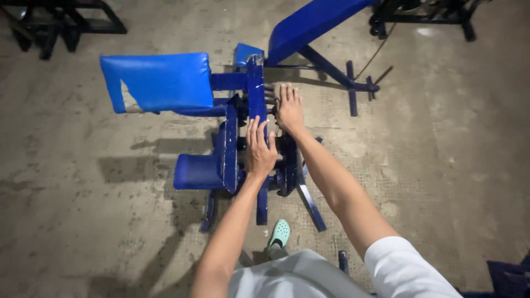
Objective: Wiping down gym equipment with a towel.
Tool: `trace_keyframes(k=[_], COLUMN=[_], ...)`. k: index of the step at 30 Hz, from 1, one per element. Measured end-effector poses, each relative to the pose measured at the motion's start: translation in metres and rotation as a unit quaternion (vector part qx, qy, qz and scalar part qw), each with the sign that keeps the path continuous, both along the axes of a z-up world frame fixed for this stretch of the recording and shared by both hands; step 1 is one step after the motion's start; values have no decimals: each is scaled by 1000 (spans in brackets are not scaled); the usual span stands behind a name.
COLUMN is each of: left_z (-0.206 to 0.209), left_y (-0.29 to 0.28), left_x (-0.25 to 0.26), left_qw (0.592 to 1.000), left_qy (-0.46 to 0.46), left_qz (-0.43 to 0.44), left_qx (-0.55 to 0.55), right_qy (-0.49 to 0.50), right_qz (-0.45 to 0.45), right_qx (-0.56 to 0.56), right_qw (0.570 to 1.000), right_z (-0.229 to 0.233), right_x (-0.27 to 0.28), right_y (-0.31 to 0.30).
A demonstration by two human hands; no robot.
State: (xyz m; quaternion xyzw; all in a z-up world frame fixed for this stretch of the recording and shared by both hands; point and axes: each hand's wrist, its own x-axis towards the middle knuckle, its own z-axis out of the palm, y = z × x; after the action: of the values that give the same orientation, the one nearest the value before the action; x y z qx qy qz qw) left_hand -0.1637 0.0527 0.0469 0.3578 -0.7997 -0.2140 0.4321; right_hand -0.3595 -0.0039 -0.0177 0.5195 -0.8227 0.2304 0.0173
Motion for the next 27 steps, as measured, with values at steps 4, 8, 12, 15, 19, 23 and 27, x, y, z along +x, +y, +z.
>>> trace_keyframes(k=[4, 8, 12, 15, 19, 23, 27], left_z=[-4, -1, -14, -18, -23, -19, -17], left_y=[-2, -2, -6, -13, -10, -12, -14], left_x=[-2, -4, 0, -2, 2, 5, 5], left_qw=[1000, 1000, 1000, 1000, 999, 997, 996], left_qy=[-9, -5, -8, 3, 24, 72, 81], left_qz=[3, 2, -10, -19, -36, -40, -44], left_qx=[-8, -8, -24, -7, 6, 5, 12], right_qy=[1, 9, 0, -29, -42, -37, -18], right_qz=[18, 53, 74, 65, 42, 32, 32], right_qx=[-15, -43, -76, -71, -49, -46, -30], right_qw=[1000, 998, 994, 995, 997, 998, 999], right_z=[-7, 0, 0, 24, 34, 38, 39], right_x=[-1, 18, 60, 109, 154, 160, 137], right_y=[6, 41, 98, 159, 211, 210, 177])
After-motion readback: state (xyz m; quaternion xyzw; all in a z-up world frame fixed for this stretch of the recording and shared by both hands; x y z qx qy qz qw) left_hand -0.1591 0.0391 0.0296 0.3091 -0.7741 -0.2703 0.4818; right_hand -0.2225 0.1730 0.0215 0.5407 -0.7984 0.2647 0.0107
